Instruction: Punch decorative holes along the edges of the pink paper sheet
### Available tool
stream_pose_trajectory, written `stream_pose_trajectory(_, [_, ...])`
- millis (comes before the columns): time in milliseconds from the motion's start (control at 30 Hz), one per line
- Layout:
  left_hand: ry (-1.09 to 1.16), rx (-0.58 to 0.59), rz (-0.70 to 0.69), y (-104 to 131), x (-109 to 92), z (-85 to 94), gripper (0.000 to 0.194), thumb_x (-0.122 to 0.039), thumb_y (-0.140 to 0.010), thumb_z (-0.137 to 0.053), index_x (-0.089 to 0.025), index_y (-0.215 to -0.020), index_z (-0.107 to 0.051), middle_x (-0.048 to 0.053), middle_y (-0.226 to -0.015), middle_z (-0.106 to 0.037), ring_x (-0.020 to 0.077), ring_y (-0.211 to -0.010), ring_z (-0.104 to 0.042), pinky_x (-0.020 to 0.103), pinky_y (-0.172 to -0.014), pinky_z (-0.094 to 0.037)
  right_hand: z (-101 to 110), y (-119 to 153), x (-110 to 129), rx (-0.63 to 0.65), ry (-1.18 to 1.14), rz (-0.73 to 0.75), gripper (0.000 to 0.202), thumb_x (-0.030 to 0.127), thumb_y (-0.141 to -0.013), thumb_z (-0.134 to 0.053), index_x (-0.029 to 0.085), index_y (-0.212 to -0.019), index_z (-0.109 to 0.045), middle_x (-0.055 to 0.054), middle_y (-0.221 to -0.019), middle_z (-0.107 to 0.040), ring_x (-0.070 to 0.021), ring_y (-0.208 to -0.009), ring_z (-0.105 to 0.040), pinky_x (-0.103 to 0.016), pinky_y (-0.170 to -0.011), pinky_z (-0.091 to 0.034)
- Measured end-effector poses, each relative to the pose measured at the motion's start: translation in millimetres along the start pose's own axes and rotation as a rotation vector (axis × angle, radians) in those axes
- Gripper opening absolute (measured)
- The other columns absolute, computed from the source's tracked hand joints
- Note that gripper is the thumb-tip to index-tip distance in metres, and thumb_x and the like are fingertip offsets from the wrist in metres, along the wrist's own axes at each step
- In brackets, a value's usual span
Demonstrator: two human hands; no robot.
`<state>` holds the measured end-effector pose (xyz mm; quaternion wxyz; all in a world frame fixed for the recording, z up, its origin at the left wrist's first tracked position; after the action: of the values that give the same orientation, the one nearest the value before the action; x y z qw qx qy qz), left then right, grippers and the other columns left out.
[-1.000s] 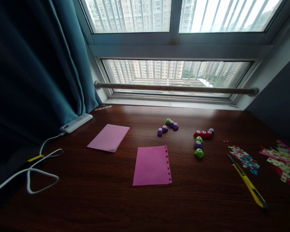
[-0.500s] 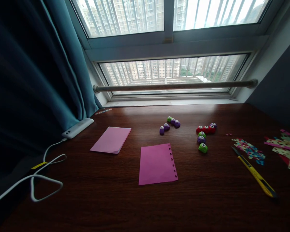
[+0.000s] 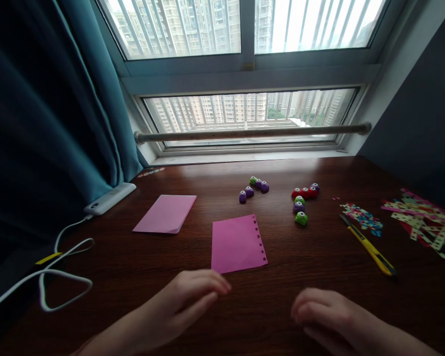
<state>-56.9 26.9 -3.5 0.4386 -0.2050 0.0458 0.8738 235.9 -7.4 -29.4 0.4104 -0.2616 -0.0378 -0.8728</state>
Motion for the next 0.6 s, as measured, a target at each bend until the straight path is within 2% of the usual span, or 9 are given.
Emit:
stream_pose_trajectory(33, [-0.002, -0.044, 0.016, -18.3, 6.1, -6.1, 0.028, -0.021, -0.093, -0.037, -0.020, -0.117, -0.052, 0.005, -0.109, -0.062, 0.0155, -0.097, -0.058, 0.025, -0.085, -0.049, -0.8, -13.3, -6.7, 0.007, -0.055, 0.018, 0.018, 0.018, -0.089, -0.042, 0.023, -0.099, -0.055, -0.005, -0.096, -0.061, -0.0103, -0.087, -0.058, -0.018, -0.073, -0.050])
stream_pose_trajectory(100, [-0.115, -0.087, -0.060, -49.8, 14.0, -23.6, 0.026, -0.022, -0.092, -0.040, -0.015, -0.113, -0.054, 0.010, -0.120, -0.055, 0.0222, -0.113, -0.050, 0.037, -0.097, -0.043, -5.3, -37.0, -16.9, -0.031, -0.076, 0.129, 0.019, 0.013, -0.088, -0.041, 0.018, -0.101, -0.054, -0.007, -0.102, -0.060, -0.0129, -0.099, -0.054, -0.024, -0.085, -0.047])
stream_pose_trajectory(200, [-0.246, -0.097, -0.109, -76.3, 24.2, -49.8, 0.031, -0.025, -0.089, -0.045, -0.011, -0.116, -0.052, 0.014, -0.125, -0.051, 0.0286, -0.120, -0.042, 0.047, -0.100, -0.038, -18.6, -57.8, -28.9, -0.114, 0.004, 0.227, 0.019, 0.012, -0.086, -0.046, 0.014, -0.103, -0.055, -0.009, -0.109, -0.057, -0.0170, -0.110, -0.047, -0.030, -0.093, -0.044])
stream_pose_trajectory(333, [-0.288, -0.173, -0.142, -81.0, 30.9, -62.7, 0.036, -0.023, -0.089, -0.045, -0.008, -0.121, -0.047, 0.016, -0.127, -0.049, 0.0303, -0.124, -0.037, 0.049, -0.101, -0.036, -34.4, -63.4, -35.7, -0.153, 0.046, 0.257, 0.023, 0.010, -0.084, -0.047, 0.012, -0.106, -0.055, -0.010, -0.115, -0.055, -0.0181, -0.113, -0.045, -0.032, -0.096, -0.043])
stream_pose_trajectory(467, [-0.278, -0.188, -0.232, -73.7, 33.5, -60.6, 0.034, -0.019, -0.088, -0.046, -0.008, -0.120, -0.048, 0.015, -0.126, -0.051, 0.0301, -0.125, -0.036, 0.050, -0.102, -0.035, -38.1, -64.5, -37.3, -0.167, 0.032, 0.213, 0.026, 0.010, -0.083, -0.047, 0.013, -0.108, -0.054, -0.010, -0.114, -0.056, -0.0183, -0.114, -0.044, -0.034, -0.097, -0.043])
stream_pose_trajectory(600, [-0.249, -0.200, -0.230, -69.7, 39.9, -57.1, 0.032, -0.017, -0.087, -0.047, -0.009, -0.117, -0.050, 0.014, -0.122, -0.054, 0.0300, -0.123, -0.039, 0.051, -0.101, -0.036, -37.7, -67.2, -38.3, -0.172, -0.003, 0.179, 0.025, 0.008, -0.083, -0.047, 0.013, -0.106, -0.054, -0.008, -0.110, -0.058, -0.0172, -0.111, -0.047, -0.031, -0.097, -0.043])
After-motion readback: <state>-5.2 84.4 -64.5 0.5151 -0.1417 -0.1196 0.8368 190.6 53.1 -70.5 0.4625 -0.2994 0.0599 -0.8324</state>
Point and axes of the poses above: each hand's wrist, its own y-axis away from the middle knuckle, its own z-axis out of the back of the hand, x = y × z, the point moved 3 cm from there along -y, towards the middle knuckle
